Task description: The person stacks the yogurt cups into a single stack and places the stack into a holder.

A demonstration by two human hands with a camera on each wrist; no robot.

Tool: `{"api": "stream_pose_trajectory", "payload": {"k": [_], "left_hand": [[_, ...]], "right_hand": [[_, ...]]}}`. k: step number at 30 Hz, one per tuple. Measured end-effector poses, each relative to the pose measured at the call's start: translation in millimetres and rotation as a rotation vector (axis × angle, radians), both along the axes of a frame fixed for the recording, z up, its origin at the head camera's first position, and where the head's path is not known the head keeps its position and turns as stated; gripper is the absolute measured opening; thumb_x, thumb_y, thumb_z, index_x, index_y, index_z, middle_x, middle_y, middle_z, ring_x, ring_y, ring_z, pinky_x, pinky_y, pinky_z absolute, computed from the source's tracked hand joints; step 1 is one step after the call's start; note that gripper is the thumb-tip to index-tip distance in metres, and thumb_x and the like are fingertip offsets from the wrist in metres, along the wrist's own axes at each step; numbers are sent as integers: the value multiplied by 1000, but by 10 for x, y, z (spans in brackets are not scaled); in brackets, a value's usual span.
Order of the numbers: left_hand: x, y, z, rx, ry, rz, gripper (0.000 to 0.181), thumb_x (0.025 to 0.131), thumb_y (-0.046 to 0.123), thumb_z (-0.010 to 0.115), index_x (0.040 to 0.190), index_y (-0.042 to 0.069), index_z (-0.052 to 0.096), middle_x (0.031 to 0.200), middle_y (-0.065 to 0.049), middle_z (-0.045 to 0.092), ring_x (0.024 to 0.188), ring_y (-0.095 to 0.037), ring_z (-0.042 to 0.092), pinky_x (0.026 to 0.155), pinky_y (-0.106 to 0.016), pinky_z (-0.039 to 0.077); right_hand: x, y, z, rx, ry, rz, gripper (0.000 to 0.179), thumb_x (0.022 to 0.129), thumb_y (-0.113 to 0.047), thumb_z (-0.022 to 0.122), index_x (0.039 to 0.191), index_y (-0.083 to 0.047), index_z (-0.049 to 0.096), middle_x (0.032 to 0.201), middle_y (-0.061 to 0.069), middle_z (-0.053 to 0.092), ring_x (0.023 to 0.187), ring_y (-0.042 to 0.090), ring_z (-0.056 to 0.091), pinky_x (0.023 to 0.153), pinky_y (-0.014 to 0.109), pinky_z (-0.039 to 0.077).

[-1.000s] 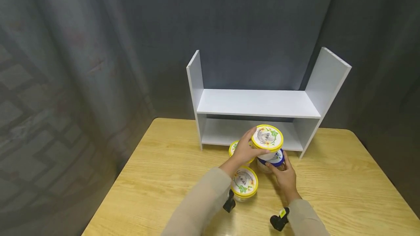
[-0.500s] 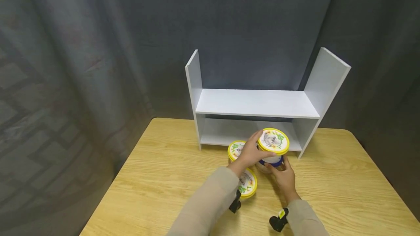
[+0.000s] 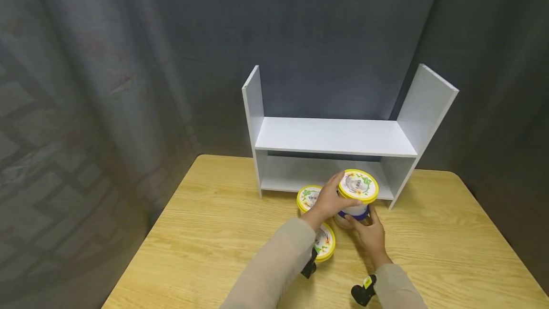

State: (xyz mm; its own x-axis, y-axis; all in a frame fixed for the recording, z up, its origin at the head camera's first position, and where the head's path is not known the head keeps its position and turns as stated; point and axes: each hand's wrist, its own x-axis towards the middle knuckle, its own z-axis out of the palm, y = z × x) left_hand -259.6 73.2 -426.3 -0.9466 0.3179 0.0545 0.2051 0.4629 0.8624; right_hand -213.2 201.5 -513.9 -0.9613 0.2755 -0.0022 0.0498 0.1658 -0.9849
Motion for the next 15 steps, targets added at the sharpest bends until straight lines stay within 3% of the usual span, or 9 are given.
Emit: {"api": "stream_pose_trajectory", "payload": {"k": [15], "left_hand": [[-28,-54,63,-38,-40,-29,97,61,41,74,138,20,19,139,4,24,124,-16,26,99,-35,26]], "right_hand": [[1,-16,16,0,12,-11,90,74,-24,69,139,-16,7,141,13,15,120,35,29,68,0,36]]}}
